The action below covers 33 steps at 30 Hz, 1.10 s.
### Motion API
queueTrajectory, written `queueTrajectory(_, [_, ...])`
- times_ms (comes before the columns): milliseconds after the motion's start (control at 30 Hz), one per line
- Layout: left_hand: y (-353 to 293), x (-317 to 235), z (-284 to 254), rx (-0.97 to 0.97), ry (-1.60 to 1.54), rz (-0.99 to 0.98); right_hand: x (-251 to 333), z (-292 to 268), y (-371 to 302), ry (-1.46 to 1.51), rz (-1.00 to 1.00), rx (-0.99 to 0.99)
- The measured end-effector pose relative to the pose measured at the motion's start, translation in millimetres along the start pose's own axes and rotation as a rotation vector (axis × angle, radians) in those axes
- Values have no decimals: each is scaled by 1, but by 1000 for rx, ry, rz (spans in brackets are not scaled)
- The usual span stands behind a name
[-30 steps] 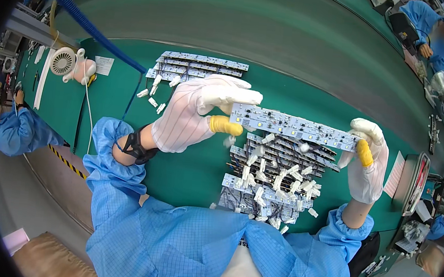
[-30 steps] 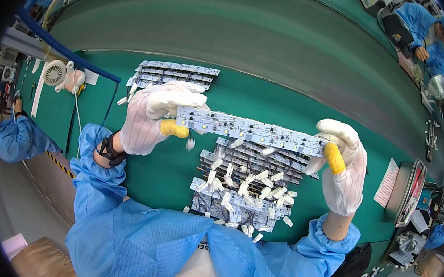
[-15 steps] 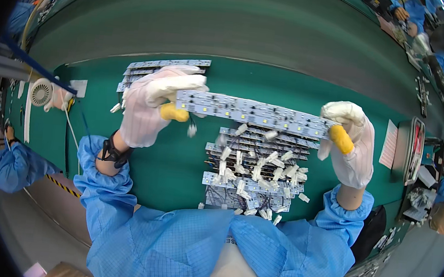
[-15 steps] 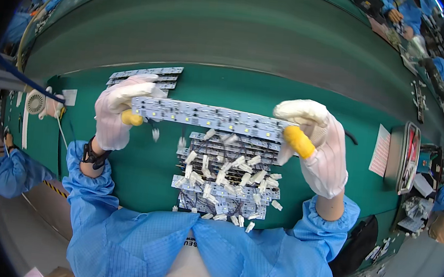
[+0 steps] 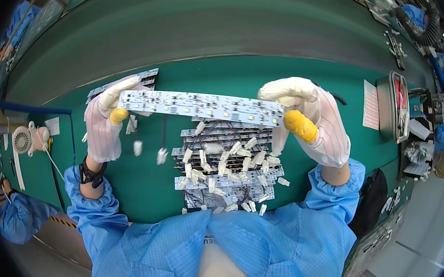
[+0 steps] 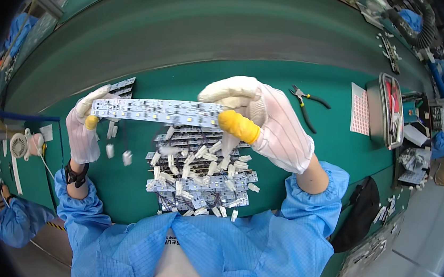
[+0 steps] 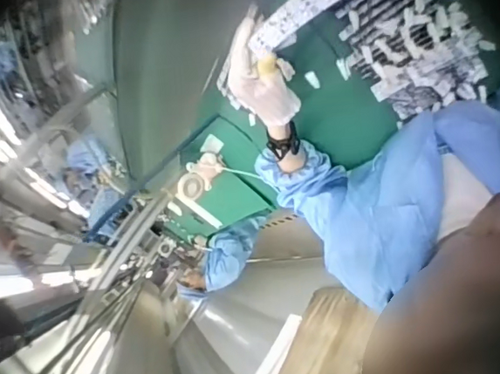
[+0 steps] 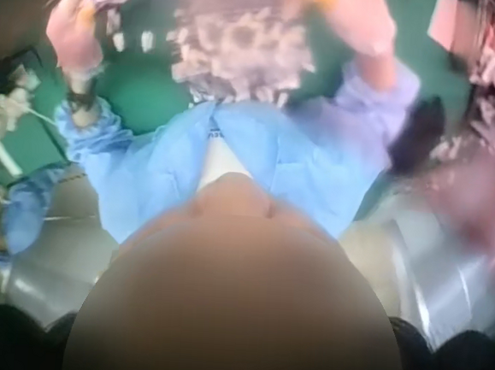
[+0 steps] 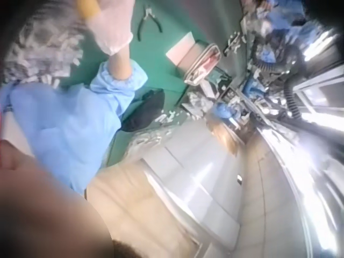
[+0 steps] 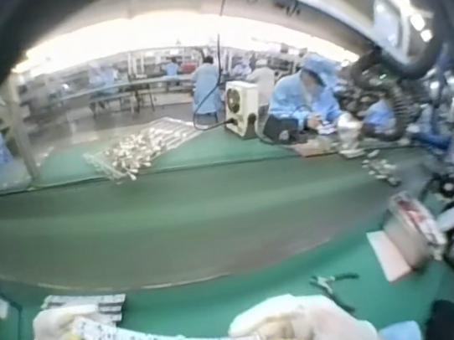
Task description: The recorder is assembling and inspecting strips of circuit boards at a manual assembly station on a production floor.
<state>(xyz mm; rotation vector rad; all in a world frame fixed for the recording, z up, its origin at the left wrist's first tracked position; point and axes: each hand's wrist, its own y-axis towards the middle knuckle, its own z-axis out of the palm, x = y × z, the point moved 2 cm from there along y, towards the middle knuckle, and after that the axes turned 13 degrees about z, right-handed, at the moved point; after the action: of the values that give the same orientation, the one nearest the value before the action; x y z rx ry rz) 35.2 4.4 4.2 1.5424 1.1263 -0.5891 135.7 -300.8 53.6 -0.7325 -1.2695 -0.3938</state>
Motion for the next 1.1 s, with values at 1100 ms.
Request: queueTrajectory(1100, [-12,-15,-2,-118,-92,17,-21,-4,22,-193,-148,-138])
